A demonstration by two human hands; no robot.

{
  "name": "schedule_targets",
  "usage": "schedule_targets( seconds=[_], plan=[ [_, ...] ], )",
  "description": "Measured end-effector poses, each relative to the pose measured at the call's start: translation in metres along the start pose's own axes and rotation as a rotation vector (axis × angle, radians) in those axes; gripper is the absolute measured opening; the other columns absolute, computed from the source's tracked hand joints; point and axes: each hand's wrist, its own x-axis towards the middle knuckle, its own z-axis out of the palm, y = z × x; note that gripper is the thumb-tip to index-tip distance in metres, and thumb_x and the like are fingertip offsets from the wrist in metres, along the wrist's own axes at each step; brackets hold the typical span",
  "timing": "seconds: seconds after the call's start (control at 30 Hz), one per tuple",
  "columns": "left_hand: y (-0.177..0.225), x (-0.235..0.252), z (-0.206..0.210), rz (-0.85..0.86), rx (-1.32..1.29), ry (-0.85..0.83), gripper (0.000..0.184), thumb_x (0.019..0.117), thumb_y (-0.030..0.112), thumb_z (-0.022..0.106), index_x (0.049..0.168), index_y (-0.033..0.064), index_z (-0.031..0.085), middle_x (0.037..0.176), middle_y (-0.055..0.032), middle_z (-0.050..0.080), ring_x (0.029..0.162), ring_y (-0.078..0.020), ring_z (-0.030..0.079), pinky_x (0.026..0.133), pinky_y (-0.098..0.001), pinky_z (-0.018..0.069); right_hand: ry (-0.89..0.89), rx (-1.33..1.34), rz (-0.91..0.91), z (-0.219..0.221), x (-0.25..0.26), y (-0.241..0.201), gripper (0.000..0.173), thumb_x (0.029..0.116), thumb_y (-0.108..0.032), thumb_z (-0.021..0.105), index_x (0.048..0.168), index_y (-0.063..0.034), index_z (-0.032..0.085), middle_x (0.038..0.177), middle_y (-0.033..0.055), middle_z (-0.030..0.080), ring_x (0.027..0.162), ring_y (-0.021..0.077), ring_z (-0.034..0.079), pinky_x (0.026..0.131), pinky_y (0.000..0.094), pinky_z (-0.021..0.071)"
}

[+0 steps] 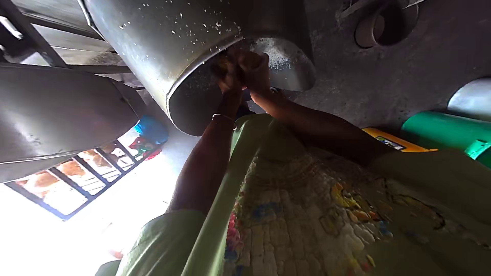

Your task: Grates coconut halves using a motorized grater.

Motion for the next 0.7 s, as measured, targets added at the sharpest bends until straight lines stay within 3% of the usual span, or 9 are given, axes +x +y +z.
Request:
schedule_targets(
  seconds=[0.1,0.2,0.33,0.37,0.43,0.53,0.6,0.67,0.7],
  plan=[
    [-0.009,0.008,-0.007,0.045,-0.162,-0.159,0.061,0.1051,0.048,0.047,0.147,0.0045,0.039,0.121,-0.0098,0.062,0.106,-0.0132,0.062,0.093,-0.0356,0.0551,0.048,-0.096,-0.178,0.005,-0.002,0.002,0.081,0.0789,-0.028,0.086,0.135,0.0044,0.039,0.108,0.0181,0.064,0.095,0.0217,0.067,0.085,0.0395,0.0591],
    [0.01,-0.007,-0.011,-0.067,-0.158,-0.222,0.04,0.1121,0.037,0.032,0.129,0.0055,0.051,0.099,-0.0018,0.06,0.086,-0.0057,0.058,0.077,-0.0254,0.053,0.123,-0.204,-0.237,0.008,-0.017,0.0,0.086,0.0765,-0.032,0.087,0.135,0.0048,0.036,0.105,0.0142,0.063,0.09,0.0158,0.067,0.08,0.033,0.0596],
    [-0.011,0.012,-0.026,0.01,-0.254,-0.459,0.054,0.1107,0.049,0.017,0.128,0.0141,0.055,0.105,-0.0013,0.064,0.095,-0.0098,0.062,0.083,-0.0317,0.0558,0.184,-0.282,-0.275,0.007,-0.024,0.003,0.095,0.0701,-0.038,0.092,0.137,0.0063,0.041,0.129,0.0276,0.055,0.119,0.0323,0.058,0.101,0.0415,0.0516],
    [-0.011,0.011,-0.034,-0.023,-0.281,-0.469,0.054,0.11,0.052,0.017,0.13,0.0171,0.054,0.105,-0.0013,0.064,0.094,-0.0111,0.062,0.08,-0.0329,0.0563,0.131,-0.284,-0.274,0.0,-0.031,0.005,0.098,0.07,-0.038,0.09,0.142,0.0058,0.04,0.138,0.0297,0.049,0.128,0.0356,0.052,0.107,0.0434,0.0472],
    [0.001,0.012,-0.044,-0.044,-0.39,-0.476,0.051,0.1109,0.048,0.018,0.138,0.0155,0.047,0.115,-0.0076,0.063,0.102,-0.0199,0.064,0.085,-0.0433,0.0583,-0.012,-0.213,-0.28,-0.013,-0.035,0.003,0.106,0.0692,-0.032,0.092,0.151,0.0032,0.034,0.148,0.0287,0.042,0.137,0.0343,0.046,0.114,0.0431,0.0427],
    [0.022,-0.012,-0.047,-0.111,-0.342,-0.427,0.064,0.1071,0.06,0.011,0.128,0.0167,0.053,0.108,-0.0056,0.067,0.098,-0.0196,0.067,0.08,-0.0432,0.0604,-0.151,-0.004,-0.2,-0.012,-0.04,0.002,0.101,0.0747,-0.016,0.089,0.153,0.0015,0.027,0.14,0.0232,0.052,0.124,0.0262,0.058,0.103,0.0388,0.0535],
    [0.044,-0.013,-0.039,-0.133,-0.147,-0.343,0.056,0.1067,0.059,0.032,0.128,0.0152,0.058,0.104,-0.0077,0.068,0.092,-0.0227,0.068,0.073,-0.0454,0.0605,-0.152,0.206,-0.098,0.003,-0.031,-0.015,0.071,0.086,-0.012,0.081,0.142,-0.0012,0.038,0.12,0.021,0.062,0.099,0.0284,0.069,0.076,0.0432,0.0632],
    [0.055,-0.017,-0.017,-0.141,0.106,-0.176,0.06,0.1009,0.062,0.049,0.131,0.0107,0.056,0.102,-0.0122,0.067,0.086,-0.0256,0.069,0.067,-0.0475,0.0607,-0.017,0.316,0.062,0.008,-0.021,-0.026,0.049,0.0924,-0.023,0.078,0.129,-0.0008,0.055,0.099,0.0211,0.067,0.074,0.032,0.069,0.051,0.0471,0.0596],
    [0.052,-0.018,-0.007,-0.117,0.221,-0.097,0.07,0.0975,0.065,0.055,0.138,0.0074,0.051,0.11,-0.0154,0.067,0.092,-0.0263,0.069,0.072,-0.048,0.0617,-0.003,0.301,0.154,0.005,-0.016,-0.024,0.051,0.0951,-0.031,0.075,0.132,-0.0041,0.051,0.102,0.0195,0.065,0.077,0.0308,0.068,0.055,0.0468,0.0586]
  ],
)
